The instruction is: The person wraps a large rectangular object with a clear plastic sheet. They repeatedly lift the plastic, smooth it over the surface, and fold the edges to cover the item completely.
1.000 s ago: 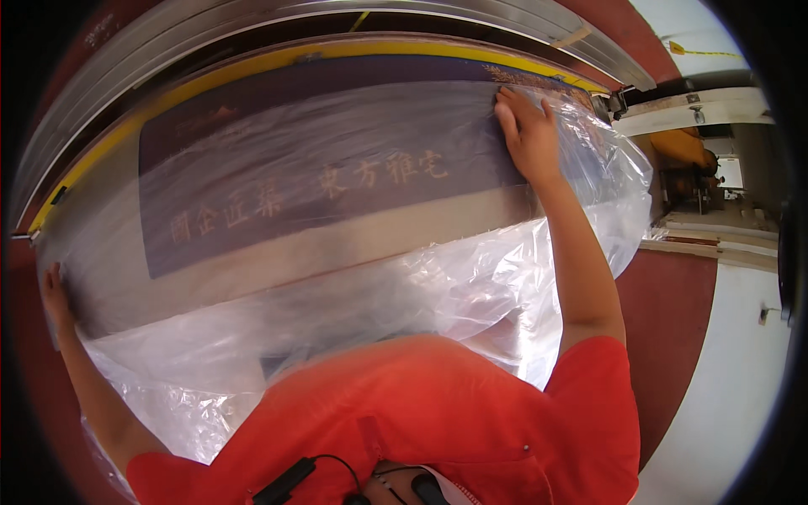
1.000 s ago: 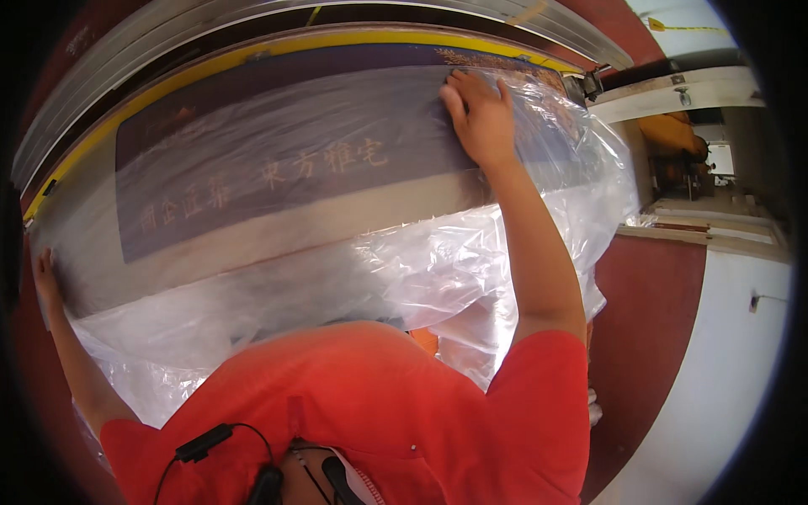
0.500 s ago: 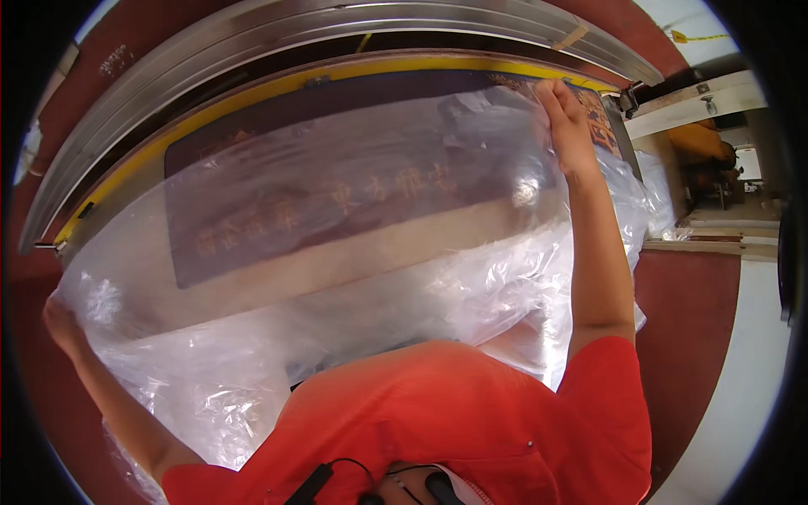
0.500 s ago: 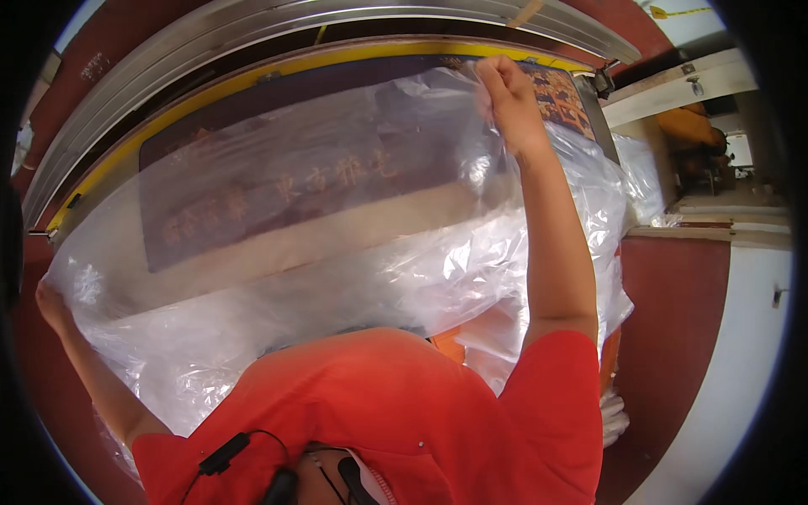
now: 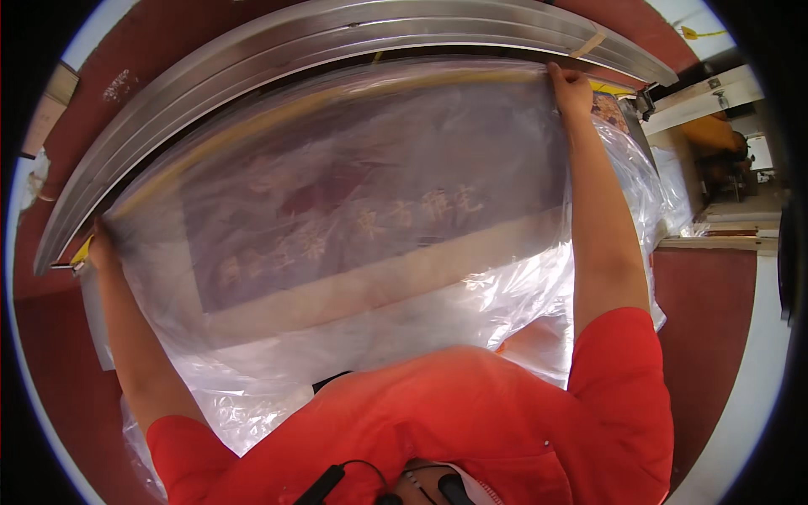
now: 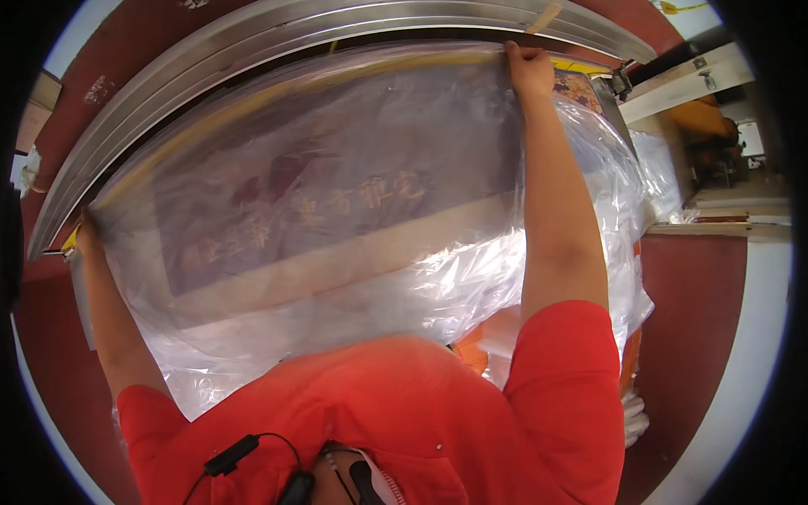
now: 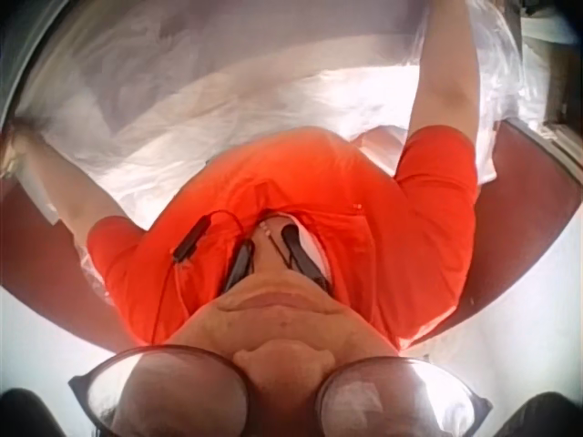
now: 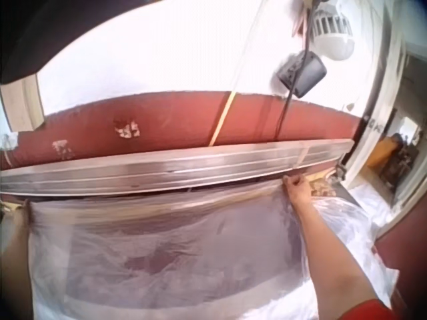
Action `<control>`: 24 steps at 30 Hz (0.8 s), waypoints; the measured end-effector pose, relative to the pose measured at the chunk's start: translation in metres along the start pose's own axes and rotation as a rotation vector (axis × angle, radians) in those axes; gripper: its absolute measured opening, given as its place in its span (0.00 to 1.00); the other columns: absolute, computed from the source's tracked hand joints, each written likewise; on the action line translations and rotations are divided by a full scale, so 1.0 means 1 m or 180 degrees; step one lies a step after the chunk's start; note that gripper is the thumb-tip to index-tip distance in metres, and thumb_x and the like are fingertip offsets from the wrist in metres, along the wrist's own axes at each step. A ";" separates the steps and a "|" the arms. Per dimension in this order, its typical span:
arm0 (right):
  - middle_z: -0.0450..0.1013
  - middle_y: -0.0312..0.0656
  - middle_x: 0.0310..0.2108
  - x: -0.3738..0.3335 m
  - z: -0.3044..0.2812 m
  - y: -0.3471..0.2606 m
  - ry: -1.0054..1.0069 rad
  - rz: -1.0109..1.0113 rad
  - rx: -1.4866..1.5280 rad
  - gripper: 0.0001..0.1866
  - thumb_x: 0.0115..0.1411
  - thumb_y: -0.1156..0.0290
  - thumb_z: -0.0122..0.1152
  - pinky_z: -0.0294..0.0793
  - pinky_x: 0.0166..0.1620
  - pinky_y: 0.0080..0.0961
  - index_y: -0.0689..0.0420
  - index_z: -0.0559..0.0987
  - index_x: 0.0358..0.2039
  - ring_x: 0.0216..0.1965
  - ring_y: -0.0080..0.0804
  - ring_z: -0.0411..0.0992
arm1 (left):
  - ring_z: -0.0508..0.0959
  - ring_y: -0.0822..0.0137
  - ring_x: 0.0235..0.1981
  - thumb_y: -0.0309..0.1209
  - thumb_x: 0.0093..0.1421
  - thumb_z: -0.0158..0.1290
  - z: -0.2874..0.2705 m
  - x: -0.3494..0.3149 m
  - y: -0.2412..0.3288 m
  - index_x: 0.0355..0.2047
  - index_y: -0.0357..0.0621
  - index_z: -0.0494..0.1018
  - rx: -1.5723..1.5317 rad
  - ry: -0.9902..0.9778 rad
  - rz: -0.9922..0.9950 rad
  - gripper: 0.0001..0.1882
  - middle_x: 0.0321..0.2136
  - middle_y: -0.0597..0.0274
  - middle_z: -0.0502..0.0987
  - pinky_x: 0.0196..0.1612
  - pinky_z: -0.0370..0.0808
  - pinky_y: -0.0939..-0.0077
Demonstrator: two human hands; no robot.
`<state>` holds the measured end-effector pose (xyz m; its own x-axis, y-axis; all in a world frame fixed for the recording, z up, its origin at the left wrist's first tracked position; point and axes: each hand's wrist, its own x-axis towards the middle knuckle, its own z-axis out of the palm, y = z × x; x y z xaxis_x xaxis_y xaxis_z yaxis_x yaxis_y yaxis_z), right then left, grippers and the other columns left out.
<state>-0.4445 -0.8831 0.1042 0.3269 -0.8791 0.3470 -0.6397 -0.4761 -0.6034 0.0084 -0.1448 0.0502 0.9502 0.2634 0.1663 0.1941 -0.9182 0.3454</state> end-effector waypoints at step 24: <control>0.68 0.35 0.31 -0.020 -0.029 -0.033 -0.1503 -0.0192 0.0670 0.22 0.45 0.54 0.52 0.59 0.37 0.15 0.60 0.72 0.34 0.32 0.20 0.63 | 0.67 0.76 0.25 0.35 0.54 0.40 -0.061 -0.016 -0.003 0.31 0.41 0.68 -0.3216 -0.0826 -0.0222 0.12 0.29 0.68 0.69 0.26 0.64 0.81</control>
<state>-0.4497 -0.8493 0.1381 0.6682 -0.7420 0.0533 -0.4720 -0.4783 -0.7406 -0.0218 -0.1286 0.1026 0.9911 0.1249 -0.0458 0.0700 -0.1969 0.9779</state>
